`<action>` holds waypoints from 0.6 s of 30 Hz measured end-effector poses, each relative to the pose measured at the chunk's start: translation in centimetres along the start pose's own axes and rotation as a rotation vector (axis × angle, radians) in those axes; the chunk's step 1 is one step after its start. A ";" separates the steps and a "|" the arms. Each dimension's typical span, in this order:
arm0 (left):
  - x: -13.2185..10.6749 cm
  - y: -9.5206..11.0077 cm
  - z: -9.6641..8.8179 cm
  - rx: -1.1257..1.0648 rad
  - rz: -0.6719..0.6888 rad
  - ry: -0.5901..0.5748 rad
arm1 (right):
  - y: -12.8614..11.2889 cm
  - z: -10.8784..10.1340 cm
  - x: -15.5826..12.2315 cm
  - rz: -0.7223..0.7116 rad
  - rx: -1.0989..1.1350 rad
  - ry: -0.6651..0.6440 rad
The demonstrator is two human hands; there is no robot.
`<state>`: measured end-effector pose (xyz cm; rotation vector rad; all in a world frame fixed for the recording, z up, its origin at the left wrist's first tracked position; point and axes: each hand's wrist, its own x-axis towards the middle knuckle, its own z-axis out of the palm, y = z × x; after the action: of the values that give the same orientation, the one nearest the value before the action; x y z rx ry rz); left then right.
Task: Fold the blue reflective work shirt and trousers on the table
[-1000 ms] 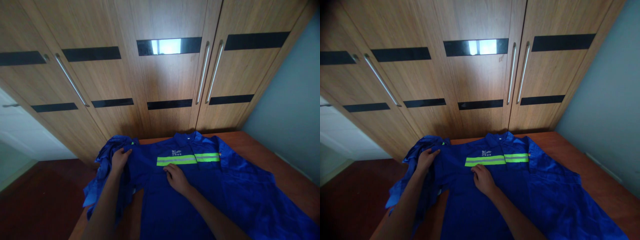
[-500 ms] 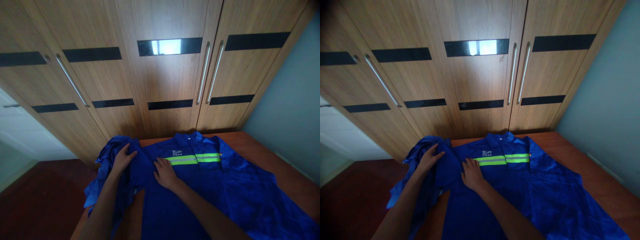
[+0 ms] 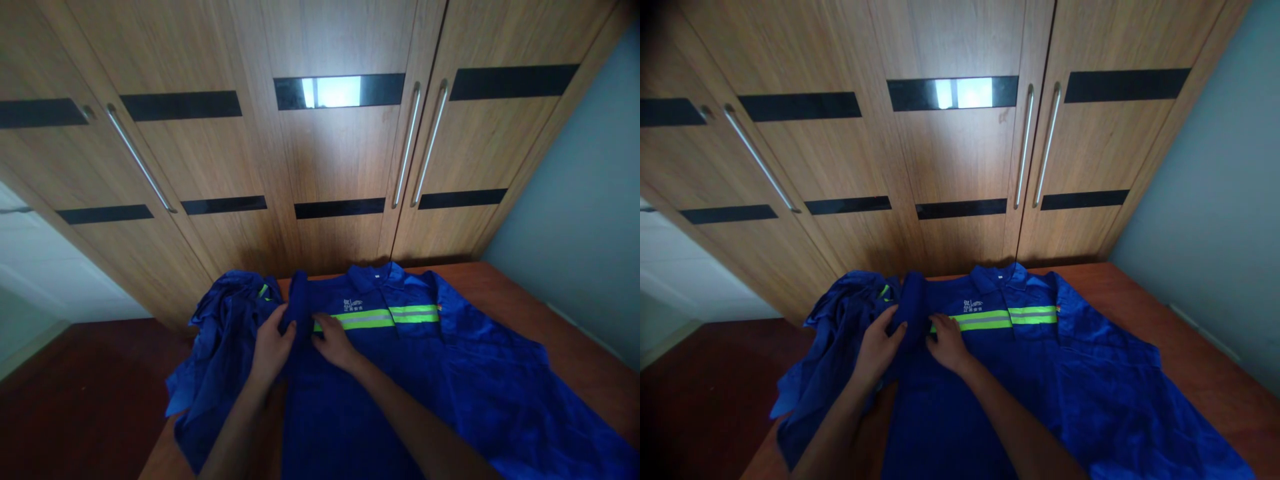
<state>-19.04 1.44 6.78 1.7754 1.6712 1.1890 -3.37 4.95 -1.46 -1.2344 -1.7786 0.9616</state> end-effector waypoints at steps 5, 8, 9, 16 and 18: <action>-3.8 3.3 2.9 0.361 0.373 -0.361 | 3.0 -5.4 1.1 0.136 0.108 0.108; -6.2 2.7 4.3 0.580 0.398 -0.538 | 4.2 -7.5 0.6 0.189 0.078 0.145; -6.8 2.2 4.5 0.624 0.392 -0.568 | 4.4 -7.7 0.4 0.197 0.053 0.147; -8.4 -1.2 3.5 0.689 0.411 -0.600 | 1.9 -6.9 0.7 0.138 -0.214 0.193; -8.7 -1.7 3.3 0.679 0.435 -0.591 | 0.7 -6.6 0.6 0.018 -0.345 0.201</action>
<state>-16.59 -5.73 1.14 2.6563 1.4355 0.1302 2.63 6.79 0.92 -1.5039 -1.8221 0.5291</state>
